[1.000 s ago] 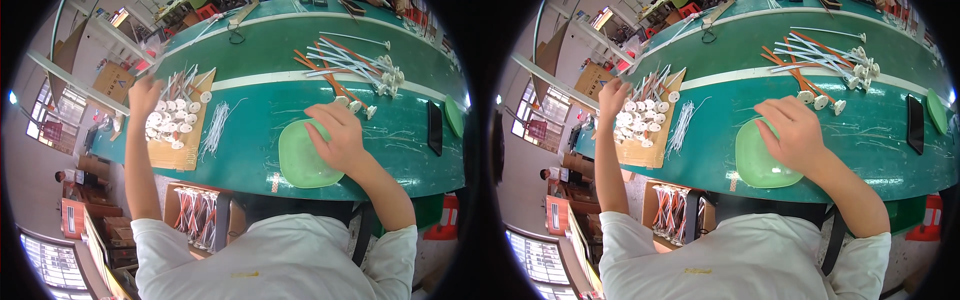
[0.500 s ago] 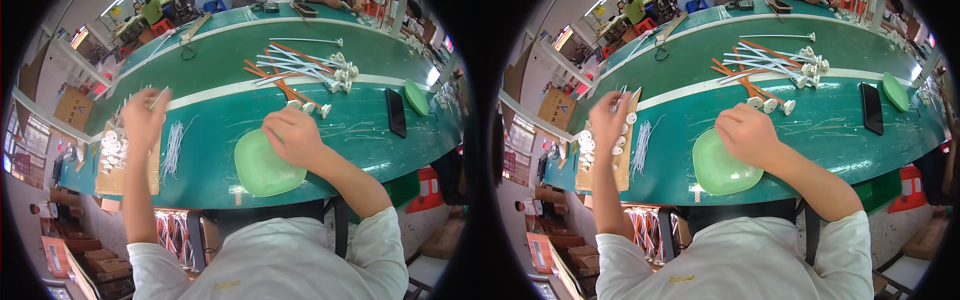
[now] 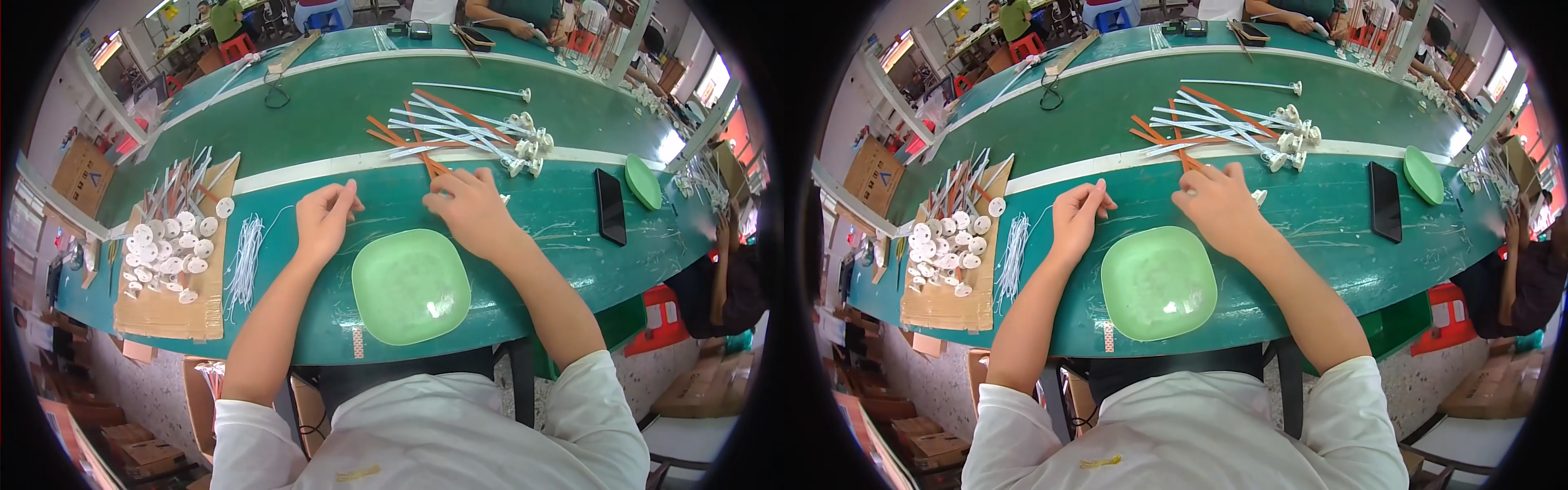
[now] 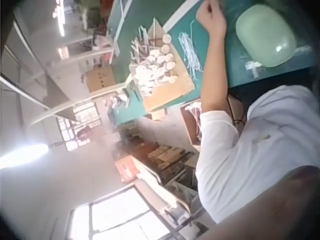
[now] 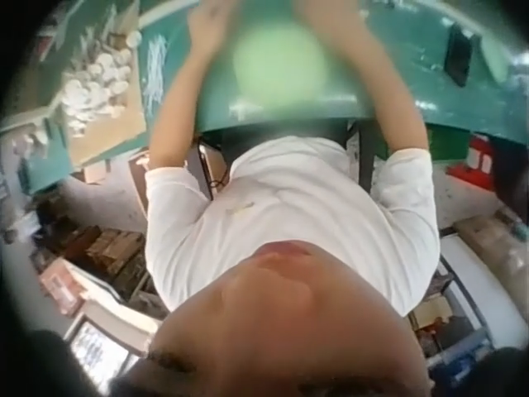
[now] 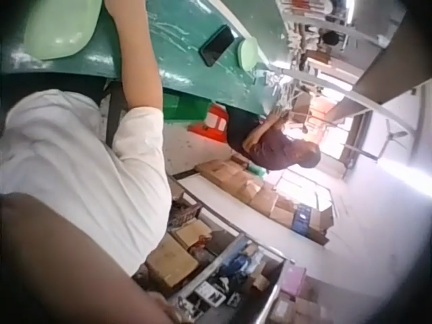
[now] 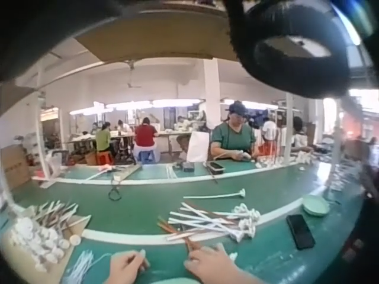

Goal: Assembling LED light strips onto circular plastic bases.

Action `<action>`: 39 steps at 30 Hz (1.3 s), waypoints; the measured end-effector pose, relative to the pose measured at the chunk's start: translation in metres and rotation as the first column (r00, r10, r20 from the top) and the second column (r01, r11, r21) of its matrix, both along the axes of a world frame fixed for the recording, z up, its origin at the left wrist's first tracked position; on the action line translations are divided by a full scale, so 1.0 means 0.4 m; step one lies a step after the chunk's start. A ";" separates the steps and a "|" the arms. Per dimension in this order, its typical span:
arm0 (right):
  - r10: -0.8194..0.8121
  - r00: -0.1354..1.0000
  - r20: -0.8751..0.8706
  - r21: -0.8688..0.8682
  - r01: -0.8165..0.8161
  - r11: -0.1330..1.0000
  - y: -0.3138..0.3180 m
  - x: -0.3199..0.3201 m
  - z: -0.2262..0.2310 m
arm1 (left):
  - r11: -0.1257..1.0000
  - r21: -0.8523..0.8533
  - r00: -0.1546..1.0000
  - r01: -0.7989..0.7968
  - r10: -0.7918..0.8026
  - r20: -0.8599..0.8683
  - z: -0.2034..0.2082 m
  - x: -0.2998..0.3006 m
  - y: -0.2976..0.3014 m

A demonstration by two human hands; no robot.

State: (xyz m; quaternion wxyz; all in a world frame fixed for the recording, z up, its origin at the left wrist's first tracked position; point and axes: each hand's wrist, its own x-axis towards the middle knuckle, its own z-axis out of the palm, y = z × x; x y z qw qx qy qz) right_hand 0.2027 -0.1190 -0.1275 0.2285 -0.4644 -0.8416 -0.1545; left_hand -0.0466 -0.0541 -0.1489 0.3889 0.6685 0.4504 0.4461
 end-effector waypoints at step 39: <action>0.413 0.711 -0.569 0.229 -0.345 0.910 -0.086 -0.115 0.043 | 0.425 -0.550 0.692 0.719 -0.363 0.623 0.109 -0.011 -0.109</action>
